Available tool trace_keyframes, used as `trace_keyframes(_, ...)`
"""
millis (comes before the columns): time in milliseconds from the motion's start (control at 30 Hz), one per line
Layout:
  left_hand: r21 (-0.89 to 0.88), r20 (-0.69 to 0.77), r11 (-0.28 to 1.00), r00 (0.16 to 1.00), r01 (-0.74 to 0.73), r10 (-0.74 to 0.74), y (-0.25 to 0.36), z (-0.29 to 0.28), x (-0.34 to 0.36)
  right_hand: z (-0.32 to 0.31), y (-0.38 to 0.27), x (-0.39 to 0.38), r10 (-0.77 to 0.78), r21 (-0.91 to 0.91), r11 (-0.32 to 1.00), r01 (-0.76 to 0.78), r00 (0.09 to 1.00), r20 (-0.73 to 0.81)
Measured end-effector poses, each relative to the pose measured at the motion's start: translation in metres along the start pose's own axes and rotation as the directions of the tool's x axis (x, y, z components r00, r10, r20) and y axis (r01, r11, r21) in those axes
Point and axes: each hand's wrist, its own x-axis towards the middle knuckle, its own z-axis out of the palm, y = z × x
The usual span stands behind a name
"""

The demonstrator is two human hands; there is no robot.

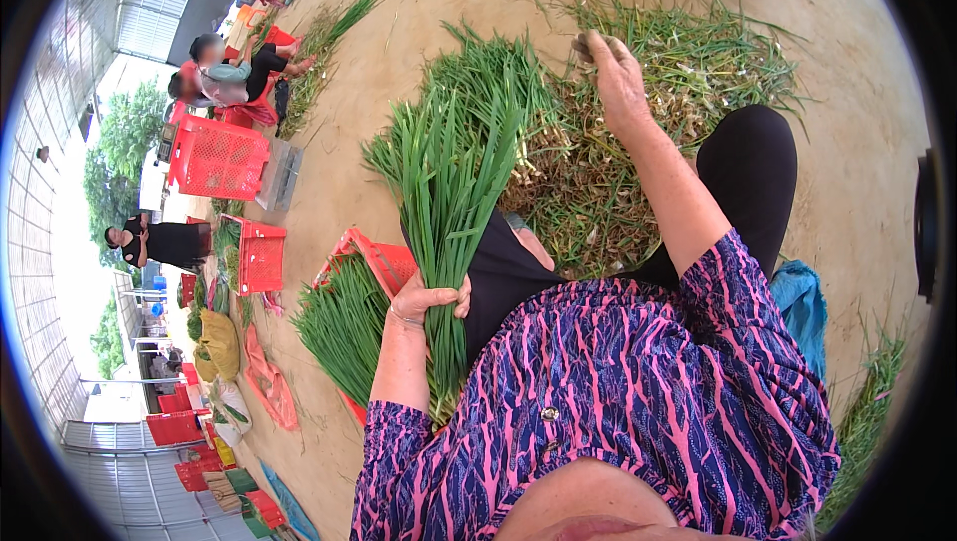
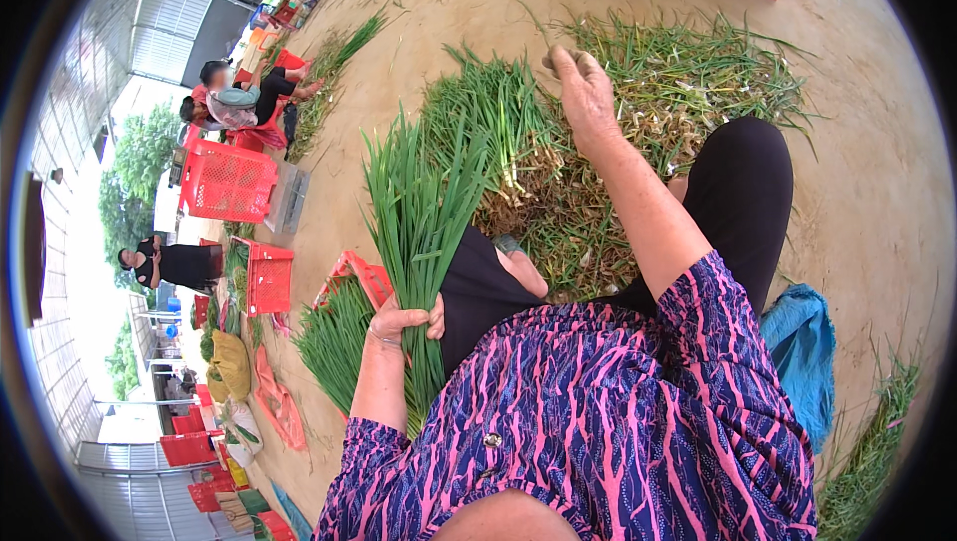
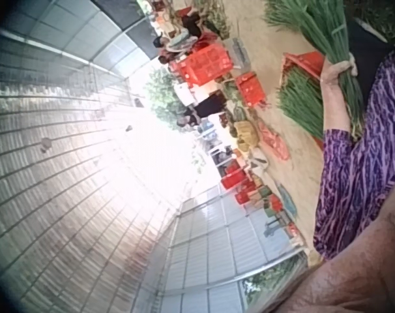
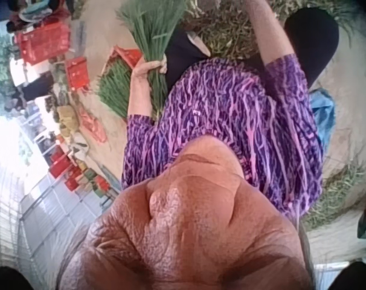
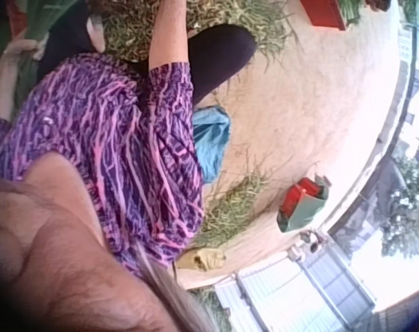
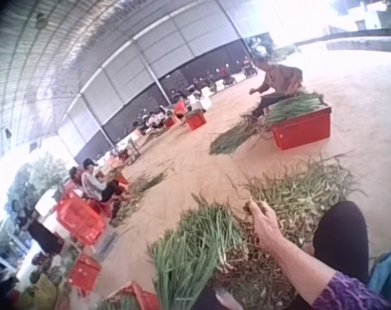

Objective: The person sorts bunches of green vegetables by hand, removing wilted leaves and arranging the bunches before placing them into a plastic crate.

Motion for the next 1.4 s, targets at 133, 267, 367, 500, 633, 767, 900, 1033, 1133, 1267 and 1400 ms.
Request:
trace_keyframes(133, -0.023, 0.009, 1.000, 1.000, -0.015, 0.016, -0.004, -0.011, 0.000, -0.023, -0.004, -0.001, 0.055, -0.076, 0.996, -0.037, 0.965, 0.258)
trace_keyframes(267, -0.023, 0.003, 0.999, 1.000, -0.029, 0.029, -0.006, -0.013, 0.000, -0.006, -0.018, -0.039, 0.409, -0.310, 0.912, -0.268, 0.638, 0.653)
trace_keyframes(367, 0.004, -0.024, 1.000, 0.999, -0.023, 0.023, -0.004, -0.008, -0.001, 0.000, -0.009, -0.043, 0.305, -0.219, 0.951, -0.220, 0.537, 0.786)
trace_keyframes(500, 0.025, -0.043, 1.000, 0.999, -0.019, 0.020, -0.004, -0.006, 0.000, 0.010, -0.018, -0.050, 0.330, -0.142, 0.939, -0.314, 0.697, 0.637)
trace_keyframes(633, 0.038, -0.043, 0.999, 0.999, -0.022, 0.023, -0.001, -0.001, 0.000, 0.009, -0.005, -0.046, 0.312, -0.191, 0.950, -0.247, 0.777, 0.547)
trace_keyframes(767, 0.094, -0.043, 0.996, 0.999, -0.007, 0.011, 0.001, 0.004, 0.002, 0.008, 0.002, -0.045, 0.125, -0.331, 0.941, 0.067, 0.841, 0.527)
trace_keyframes(900, 0.137, -0.110, 0.991, 0.994, 0.008, 0.007, -0.002, 0.004, 0.001, 0.014, 0.002, -0.050, -0.270, -0.510, 0.656, 0.556, 0.804, 0.530)
trace_keyframes(1033, 0.171, -0.110, 0.985, 0.994, 0.034, -0.015, 0.001, 0.012, 0.003, 0.007, -0.007, -0.033, -0.405, -0.602, 0.557, 0.571, 0.821, 0.403)
trace_keyframes(1133, 0.215, -0.106, 0.976, 0.994, 0.047, -0.024, 0.002, 0.016, 0.003, 0.016, -0.023, -0.021, -0.301, -0.413, 0.819, 0.399, 0.911, 0.283)
trace_keyframes(1267, 0.250, -0.094, 0.966, 0.995, 0.061, -0.038, 0.003, 0.021, 0.005, 0.030, -0.033, -0.020, -0.184, -0.431, 0.716, 0.549, 0.744, 0.642)
trace_keyframes(1400, 0.293, -0.072, 0.955, 0.997, 0.046, -0.026, 0.003, 0.027, 0.008, 0.036, -0.013, -0.024, -0.023, -0.559, 0.578, 0.595, 0.697, 0.717)
